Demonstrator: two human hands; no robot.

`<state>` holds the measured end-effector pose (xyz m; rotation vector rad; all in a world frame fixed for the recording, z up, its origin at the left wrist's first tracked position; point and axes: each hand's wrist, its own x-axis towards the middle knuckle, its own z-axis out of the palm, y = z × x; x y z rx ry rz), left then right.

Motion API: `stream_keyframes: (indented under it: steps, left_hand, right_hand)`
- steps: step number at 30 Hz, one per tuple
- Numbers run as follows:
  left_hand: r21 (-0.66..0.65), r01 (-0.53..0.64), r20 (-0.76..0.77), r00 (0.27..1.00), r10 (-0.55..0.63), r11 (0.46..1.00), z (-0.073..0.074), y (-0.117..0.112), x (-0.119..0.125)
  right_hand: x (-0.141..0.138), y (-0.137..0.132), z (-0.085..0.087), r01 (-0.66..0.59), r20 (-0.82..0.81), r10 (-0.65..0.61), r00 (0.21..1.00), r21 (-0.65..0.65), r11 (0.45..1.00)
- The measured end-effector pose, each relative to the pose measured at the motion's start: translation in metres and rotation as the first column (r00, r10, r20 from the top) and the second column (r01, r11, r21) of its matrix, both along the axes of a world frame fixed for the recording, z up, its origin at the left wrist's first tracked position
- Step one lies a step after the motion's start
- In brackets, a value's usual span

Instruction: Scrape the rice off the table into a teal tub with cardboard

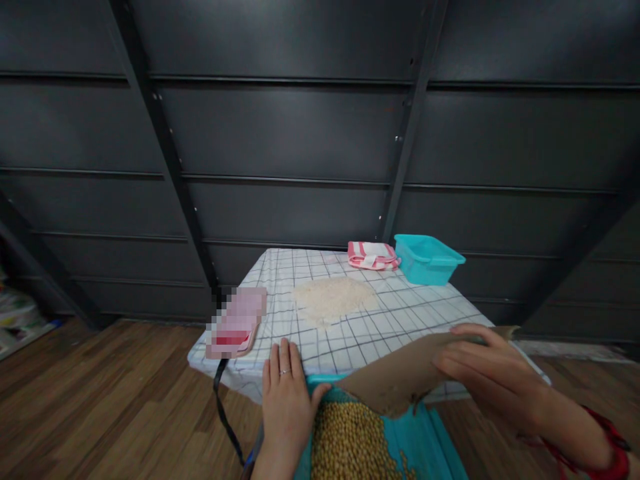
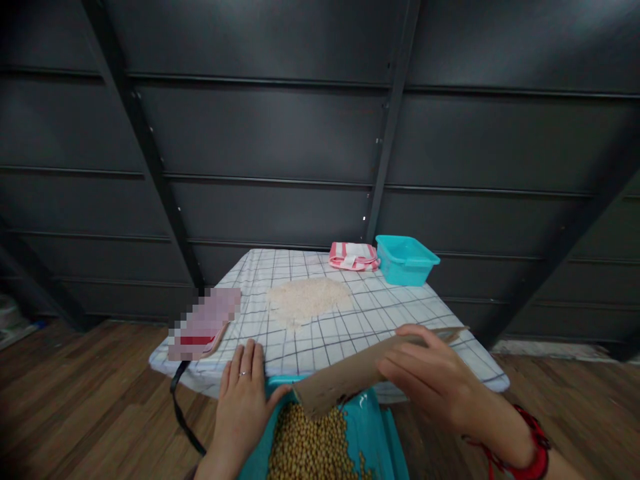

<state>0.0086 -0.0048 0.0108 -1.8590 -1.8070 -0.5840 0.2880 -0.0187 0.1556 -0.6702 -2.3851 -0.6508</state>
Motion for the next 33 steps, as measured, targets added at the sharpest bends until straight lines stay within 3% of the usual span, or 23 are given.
stream_keyframes:
  steps: [3,10,16,19,25,33]
  left_hand:
    - [-0.013,-0.011,0.020,1.000,0.012,1.000,-0.001,0.000,0.001]
    - [0.008,-0.003,0.011,1.000,0.003,1.000,-0.005,0.002,0.000]
    - [0.007,-0.006,0.020,1.000,0.006,1.000,-0.006,0.002,0.000]
    - [0.017,-0.009,0.007,1.000,0.009,1.000,-0.007,0.002,0.000]
    - [0.010,-0.001,0.040,0.999,0.001,1.000,-0.008,0.002,0.000]
    - [0.036,-0.017,0.030,0.999,0.016,0.999,-0.006,0.002,0.001]
  right_hand:
    - [0.000,0.006,0.001,-0.071,0.014,0.071,0.997,-0.005,0.997]
    - [-0.022,0.055,-0.002,0.052,-0.029,-0.045,0.999,0.278,0.959]
    - [-0.069,0.125,0.006,0.112,0.062,-0.135,0.989,0.284,0.952]
    - [-0.091,0.148,0.010,0.126,0.135,-0.162,0.978,0.239,0.963]
    - [-0.110,0.155,0.016,0.144,0.231,-0.186,0.955,0.189,0.971]
    - [-0.105,0.146,0.017,0.102,0.265,-0.159,0.951,0.215,0.971]
